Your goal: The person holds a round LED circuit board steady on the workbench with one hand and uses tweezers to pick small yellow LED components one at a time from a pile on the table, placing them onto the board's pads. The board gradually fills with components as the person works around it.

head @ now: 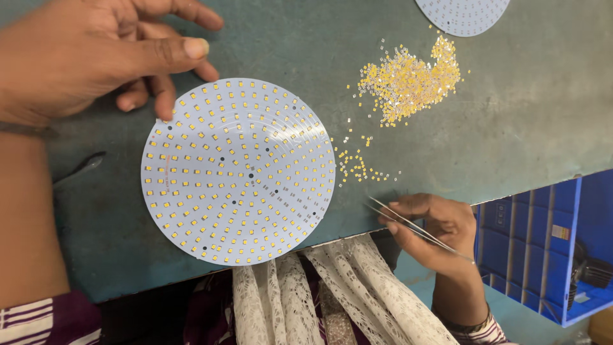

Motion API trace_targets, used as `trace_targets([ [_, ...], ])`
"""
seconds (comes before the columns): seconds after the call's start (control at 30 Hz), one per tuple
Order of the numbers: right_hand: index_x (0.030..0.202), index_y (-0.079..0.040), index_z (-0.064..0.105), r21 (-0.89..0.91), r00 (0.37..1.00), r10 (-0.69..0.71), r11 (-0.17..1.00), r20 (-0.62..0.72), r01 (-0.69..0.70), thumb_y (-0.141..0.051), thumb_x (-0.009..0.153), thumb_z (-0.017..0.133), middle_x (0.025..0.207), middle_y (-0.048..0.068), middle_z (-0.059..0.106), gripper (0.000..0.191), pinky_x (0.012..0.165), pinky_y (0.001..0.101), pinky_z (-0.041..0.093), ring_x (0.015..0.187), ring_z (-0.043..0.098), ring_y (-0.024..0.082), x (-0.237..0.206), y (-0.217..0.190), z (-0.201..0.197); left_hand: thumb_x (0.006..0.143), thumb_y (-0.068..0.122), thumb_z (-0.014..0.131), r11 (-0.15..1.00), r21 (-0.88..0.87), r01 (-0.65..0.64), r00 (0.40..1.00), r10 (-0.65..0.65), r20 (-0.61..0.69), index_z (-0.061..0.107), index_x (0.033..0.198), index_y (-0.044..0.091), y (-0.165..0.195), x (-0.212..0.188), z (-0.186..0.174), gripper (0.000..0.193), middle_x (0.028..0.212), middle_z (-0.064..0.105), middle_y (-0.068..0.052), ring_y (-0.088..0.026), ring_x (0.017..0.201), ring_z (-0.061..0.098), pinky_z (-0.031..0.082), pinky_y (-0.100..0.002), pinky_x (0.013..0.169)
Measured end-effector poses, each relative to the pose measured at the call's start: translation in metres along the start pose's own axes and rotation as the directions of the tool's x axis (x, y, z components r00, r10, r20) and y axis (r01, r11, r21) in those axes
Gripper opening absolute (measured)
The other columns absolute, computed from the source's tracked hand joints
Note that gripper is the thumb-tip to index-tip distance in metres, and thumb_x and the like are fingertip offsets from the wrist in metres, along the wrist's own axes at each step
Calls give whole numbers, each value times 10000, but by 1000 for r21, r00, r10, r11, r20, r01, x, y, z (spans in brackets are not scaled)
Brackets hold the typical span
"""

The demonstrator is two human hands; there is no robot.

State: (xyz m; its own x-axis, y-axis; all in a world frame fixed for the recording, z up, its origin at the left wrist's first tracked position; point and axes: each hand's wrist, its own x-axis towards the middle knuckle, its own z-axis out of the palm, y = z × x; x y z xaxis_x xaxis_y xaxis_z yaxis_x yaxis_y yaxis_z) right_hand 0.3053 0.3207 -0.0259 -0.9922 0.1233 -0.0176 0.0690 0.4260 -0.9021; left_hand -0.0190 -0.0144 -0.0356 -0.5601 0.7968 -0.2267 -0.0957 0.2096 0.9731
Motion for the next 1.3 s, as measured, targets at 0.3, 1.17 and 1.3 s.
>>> trace_targets([
  [0.3,815,9,669,-363,996,-49,929,74,73,-25,738,779,822,104,733,139,568,252,501,624,671,135,14,-12,2,1003,407,647,962,272,37,998,-24,-51,732,1187,33,14,2,10,425,831,751,-144,-121,497,582,442,-230,421],
  [1.17,947,30,615,-293,954,-223,943,-199,159,-64,975,775,920,109,700,187,638,217,519,729,681,133,15,-11,53,968,426,659,945,325,49,995,-17,-101,791,1046,85,22,2,14,374,646,700,-70,-87,422,500,394,-238,395],
  [1.3,872,45,633,-330,952,-218,934,-217,138,-9,869,786,839,130,695,163,609,246,475,687,649,156,16,-2,41,957,443,663,935,330,133,989,-103,-108,814,1087,112,20,1,12,386,647,717,-76,-85,418,474,381,-251,396],
])
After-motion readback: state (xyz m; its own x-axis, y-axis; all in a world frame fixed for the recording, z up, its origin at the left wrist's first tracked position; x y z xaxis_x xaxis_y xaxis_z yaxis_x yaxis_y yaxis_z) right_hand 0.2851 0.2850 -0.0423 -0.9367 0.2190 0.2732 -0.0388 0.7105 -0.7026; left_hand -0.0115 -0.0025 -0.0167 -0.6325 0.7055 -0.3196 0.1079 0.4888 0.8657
